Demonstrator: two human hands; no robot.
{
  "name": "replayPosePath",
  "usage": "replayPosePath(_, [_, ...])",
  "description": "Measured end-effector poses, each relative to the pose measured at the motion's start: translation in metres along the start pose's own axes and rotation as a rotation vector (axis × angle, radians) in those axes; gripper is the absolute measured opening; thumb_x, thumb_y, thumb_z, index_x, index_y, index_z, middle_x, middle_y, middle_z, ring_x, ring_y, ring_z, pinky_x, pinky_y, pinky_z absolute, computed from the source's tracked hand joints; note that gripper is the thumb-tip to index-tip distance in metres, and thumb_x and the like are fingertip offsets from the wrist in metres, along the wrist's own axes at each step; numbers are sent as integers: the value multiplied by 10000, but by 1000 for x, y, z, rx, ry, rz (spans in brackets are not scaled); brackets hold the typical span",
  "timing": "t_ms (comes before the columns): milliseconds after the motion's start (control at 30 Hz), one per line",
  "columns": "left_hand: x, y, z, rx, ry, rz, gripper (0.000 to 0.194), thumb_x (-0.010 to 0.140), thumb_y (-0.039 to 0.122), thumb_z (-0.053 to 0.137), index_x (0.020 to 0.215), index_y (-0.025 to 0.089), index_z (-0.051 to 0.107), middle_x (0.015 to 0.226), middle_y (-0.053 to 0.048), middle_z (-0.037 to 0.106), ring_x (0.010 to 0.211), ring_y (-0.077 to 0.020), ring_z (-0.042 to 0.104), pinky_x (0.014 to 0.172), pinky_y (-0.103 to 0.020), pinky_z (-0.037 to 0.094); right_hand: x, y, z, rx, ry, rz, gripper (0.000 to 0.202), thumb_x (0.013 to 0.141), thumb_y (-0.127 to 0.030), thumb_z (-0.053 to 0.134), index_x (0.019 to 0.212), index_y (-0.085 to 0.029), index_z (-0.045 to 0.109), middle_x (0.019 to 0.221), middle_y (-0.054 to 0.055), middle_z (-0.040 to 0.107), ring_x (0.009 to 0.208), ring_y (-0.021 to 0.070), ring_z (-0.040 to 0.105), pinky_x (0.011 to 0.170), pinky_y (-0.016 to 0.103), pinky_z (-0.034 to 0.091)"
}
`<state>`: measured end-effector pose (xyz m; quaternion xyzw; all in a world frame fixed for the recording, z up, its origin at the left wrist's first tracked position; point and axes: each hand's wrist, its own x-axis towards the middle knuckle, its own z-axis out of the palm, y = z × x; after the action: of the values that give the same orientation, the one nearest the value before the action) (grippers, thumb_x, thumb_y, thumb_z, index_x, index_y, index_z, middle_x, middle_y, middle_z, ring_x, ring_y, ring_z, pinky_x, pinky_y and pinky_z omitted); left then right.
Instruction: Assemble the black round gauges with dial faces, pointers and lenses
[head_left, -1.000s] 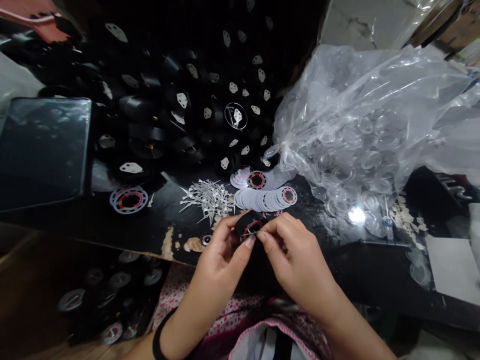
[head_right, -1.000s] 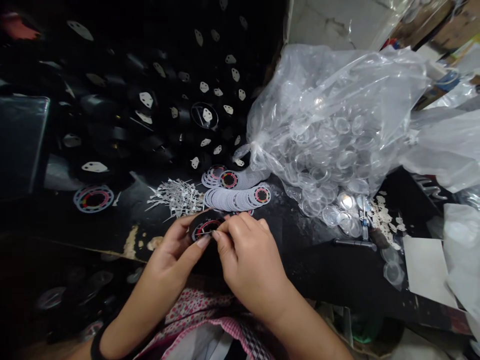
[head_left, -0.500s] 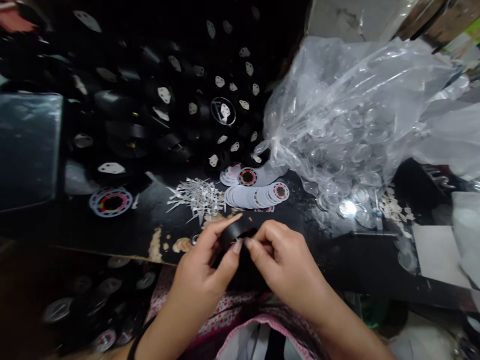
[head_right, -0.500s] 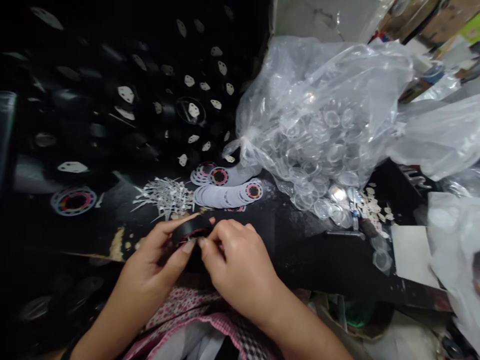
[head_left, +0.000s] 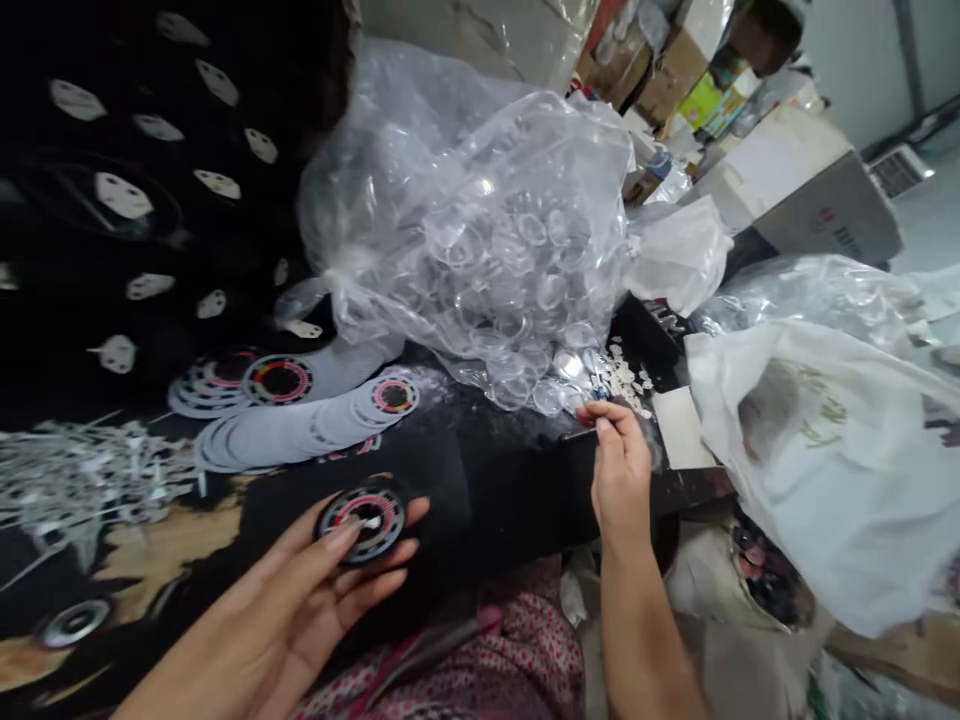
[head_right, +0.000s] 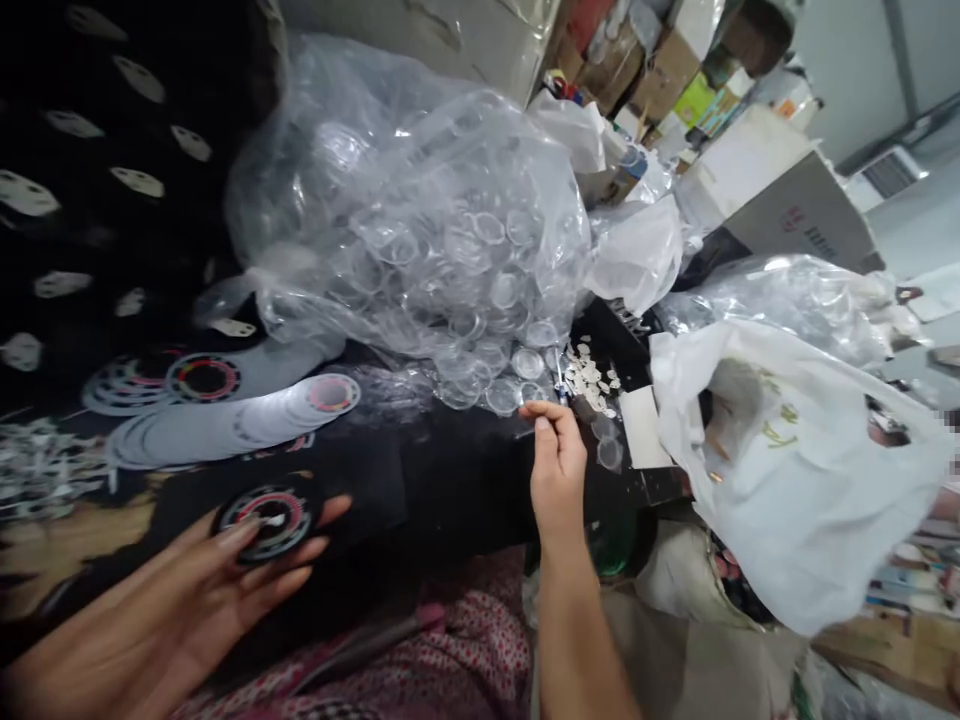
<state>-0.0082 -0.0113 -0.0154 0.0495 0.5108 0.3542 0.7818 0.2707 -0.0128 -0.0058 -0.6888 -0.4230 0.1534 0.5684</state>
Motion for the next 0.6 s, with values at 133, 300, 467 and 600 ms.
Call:
replayPosePath(133, [-2,0,12,-57,-130,-48,224,991,225,559,1101,117,721,1118,-163,788,990,-233,764,849,-274,623,-7,-15,30,191,-66,42,93,862,-208,534,845,-210,626,647,-54,543,578,119,512,646,291,447])
replayPosePath(300, [0,0,11,-132,-209,-38,230,990,246,576,1077,115,744,1111,-148,789,1049,-248,745,953,-346,588,-46,-67,68,620,-521,81,225,930,-128,466,867,-227,657,660,-49,482,569,107,454,582,284,392])
replayPosePath(467, [3,-4,6,-161,-295,-13,185,931,293,681,1049,185,775,1139,-76,790,1053,-211,736,934,-295,577,-60,-85,94,514,-732,-106,264,952,-82,427,901,-223,645,757,-31,526,670,109,498,620,280,415])
replayPosePath(600, [3,-4,6,-147,-264,-26,175,901,280,721,1058,226,776,1141,-48,788,1091,-201,717,899,-257,569,-51,-85,105,343,-801,-304,224,909,-53,439,832,-208,581,763,-36,539,705,98,518,647,258,434])
